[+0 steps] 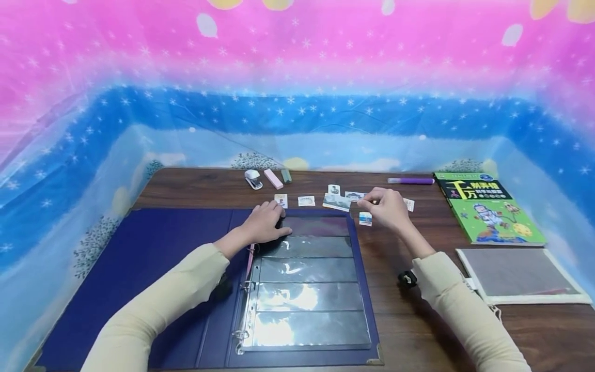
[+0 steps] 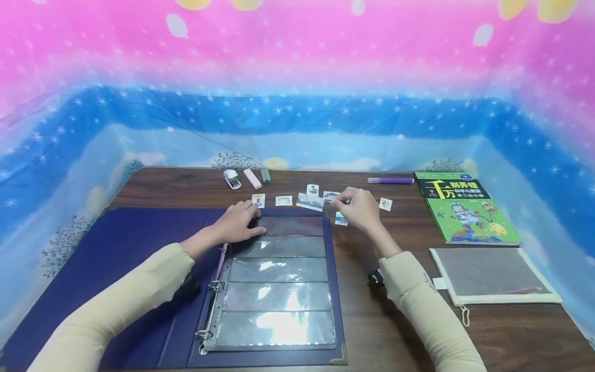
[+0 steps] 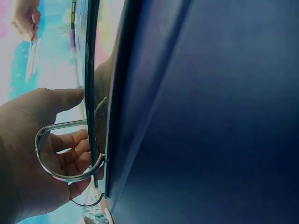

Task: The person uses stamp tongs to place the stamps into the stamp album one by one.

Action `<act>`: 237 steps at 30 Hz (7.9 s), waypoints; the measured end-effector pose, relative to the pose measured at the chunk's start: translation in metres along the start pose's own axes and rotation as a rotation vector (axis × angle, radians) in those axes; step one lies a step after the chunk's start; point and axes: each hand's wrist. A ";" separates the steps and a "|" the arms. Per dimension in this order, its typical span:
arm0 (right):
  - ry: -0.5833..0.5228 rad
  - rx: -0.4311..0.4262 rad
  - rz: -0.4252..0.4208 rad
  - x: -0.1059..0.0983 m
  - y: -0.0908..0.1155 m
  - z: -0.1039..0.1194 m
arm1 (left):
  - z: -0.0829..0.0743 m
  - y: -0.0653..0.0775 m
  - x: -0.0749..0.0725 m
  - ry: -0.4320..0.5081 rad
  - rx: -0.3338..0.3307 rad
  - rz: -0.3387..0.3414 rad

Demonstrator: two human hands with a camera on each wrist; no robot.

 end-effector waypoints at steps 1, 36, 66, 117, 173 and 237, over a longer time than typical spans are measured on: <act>-0.001 0.000 0.001 0.002 0.000 0.001 | 0.000 -0.001 0.001 -0.001 -0.005 -0.002; 0.051 -0.076 0.359 0.075 -0.040 0.048 | 0.016 -0.014 -0.014 0.466 -0.101 0.027; -0.053 -0.108 0.447 0.091 -0.035 0.054 | 0.013 -0.011 -0.006 0.413 -0.043 -0.090; -0.079 -0.273 0.627 0.099 -0.040 0.063 | 0.010 -0.011 -0.001 0.266 -0.028 -0.183; 0.145 0.027 0.356 0.084 -0.064 0.019 | 0.011 -0.007 0.002 0.248 0.016 -0.150; 0.051 -0.113 0.496 0.060 -0.053 0.029 | -0.001 -0.022 0.003 0.278 -0.002 -0.086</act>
Point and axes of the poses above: each hand's wrist, its own y-axis away from the middle knuckle, its own x-axis out of the palm, z = x × y, and after that the axes turned 13 degrees about -z, right-handed
